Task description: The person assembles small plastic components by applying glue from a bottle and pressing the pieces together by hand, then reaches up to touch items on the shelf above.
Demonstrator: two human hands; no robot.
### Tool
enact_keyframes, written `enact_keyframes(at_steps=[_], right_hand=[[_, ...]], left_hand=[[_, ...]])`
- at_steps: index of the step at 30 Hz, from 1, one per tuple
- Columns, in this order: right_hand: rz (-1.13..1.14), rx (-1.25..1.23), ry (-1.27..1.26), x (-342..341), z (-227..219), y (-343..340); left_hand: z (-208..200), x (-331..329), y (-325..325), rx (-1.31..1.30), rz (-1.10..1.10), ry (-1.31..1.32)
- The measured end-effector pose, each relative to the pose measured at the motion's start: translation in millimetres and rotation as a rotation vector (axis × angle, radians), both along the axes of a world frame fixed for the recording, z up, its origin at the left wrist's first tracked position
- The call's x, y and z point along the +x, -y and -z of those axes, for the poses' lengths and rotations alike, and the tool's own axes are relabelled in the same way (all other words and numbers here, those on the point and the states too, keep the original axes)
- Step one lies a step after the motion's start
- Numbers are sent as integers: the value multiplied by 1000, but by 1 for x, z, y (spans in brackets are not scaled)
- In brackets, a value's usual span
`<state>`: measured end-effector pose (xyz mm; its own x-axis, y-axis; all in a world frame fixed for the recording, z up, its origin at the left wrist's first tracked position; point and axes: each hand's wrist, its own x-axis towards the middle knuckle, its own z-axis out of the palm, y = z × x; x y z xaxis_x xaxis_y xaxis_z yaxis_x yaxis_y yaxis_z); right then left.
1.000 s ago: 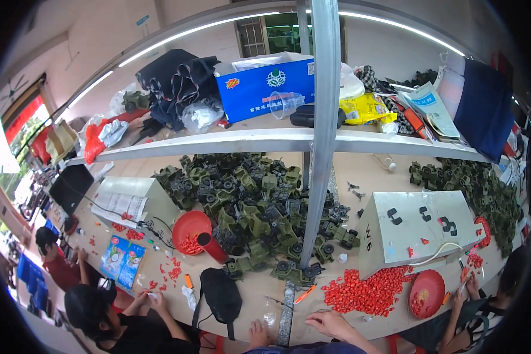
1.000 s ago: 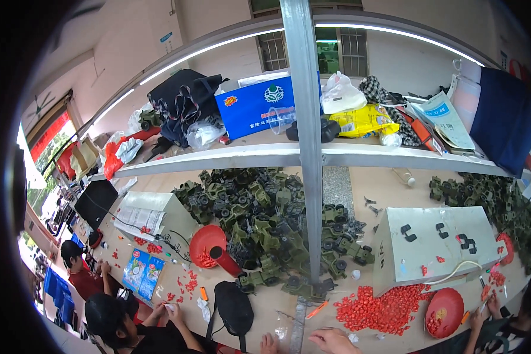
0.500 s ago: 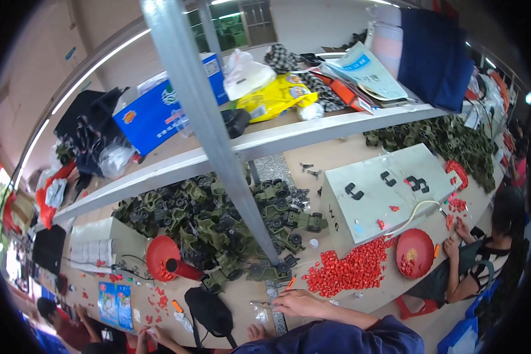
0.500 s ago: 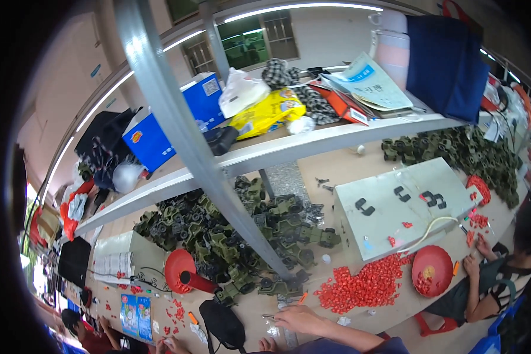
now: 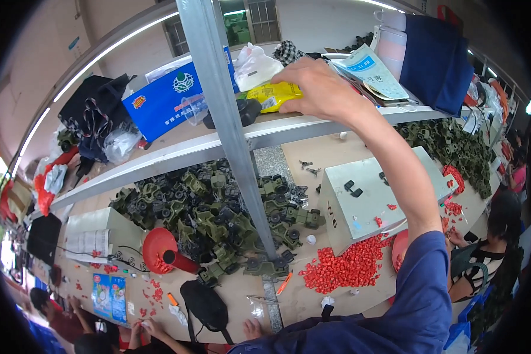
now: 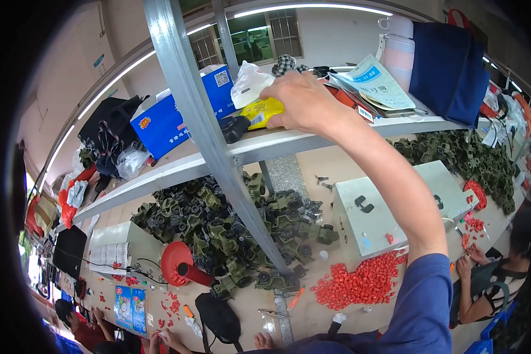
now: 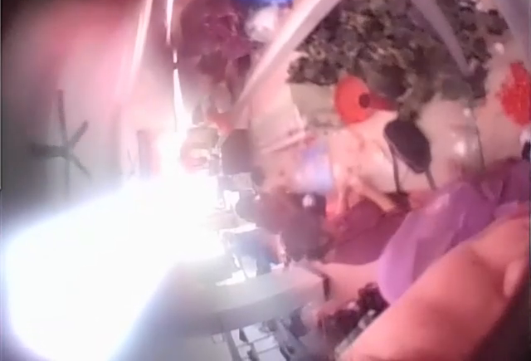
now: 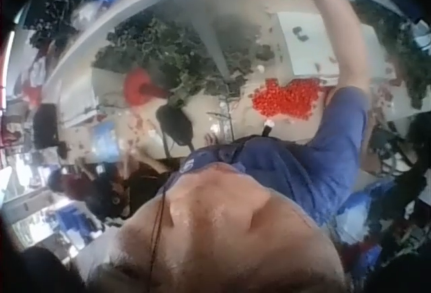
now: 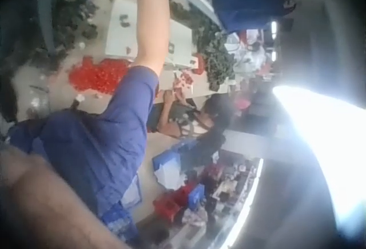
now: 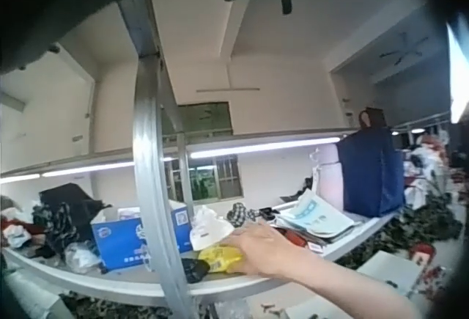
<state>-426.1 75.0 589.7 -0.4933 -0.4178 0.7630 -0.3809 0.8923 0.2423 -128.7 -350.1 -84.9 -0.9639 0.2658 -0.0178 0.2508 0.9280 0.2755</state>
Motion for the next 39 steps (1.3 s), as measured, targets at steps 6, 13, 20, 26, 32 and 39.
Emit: enact_keyframes(at_steps=[6,13,20,26,32,39], right_hand=[[117,-106,407,-27,-32,3],[60,-56,497,-18,-27,-7],[340,-212,635,15,-80,-64],[771,-44,805,25,-33,-56],[732,-35,610,1,-32,-83],[685,-361,745,14,-49,-117]], left_hand=[[0,14,5,218,-13,67],[-6,3,-1,175,-16,165],[84,-57,-23,223,46,145],[95,-57,-17,261,-62,89],[88,-56,-22,249,-94,59],[-6,3,-8,248,-74,35]])
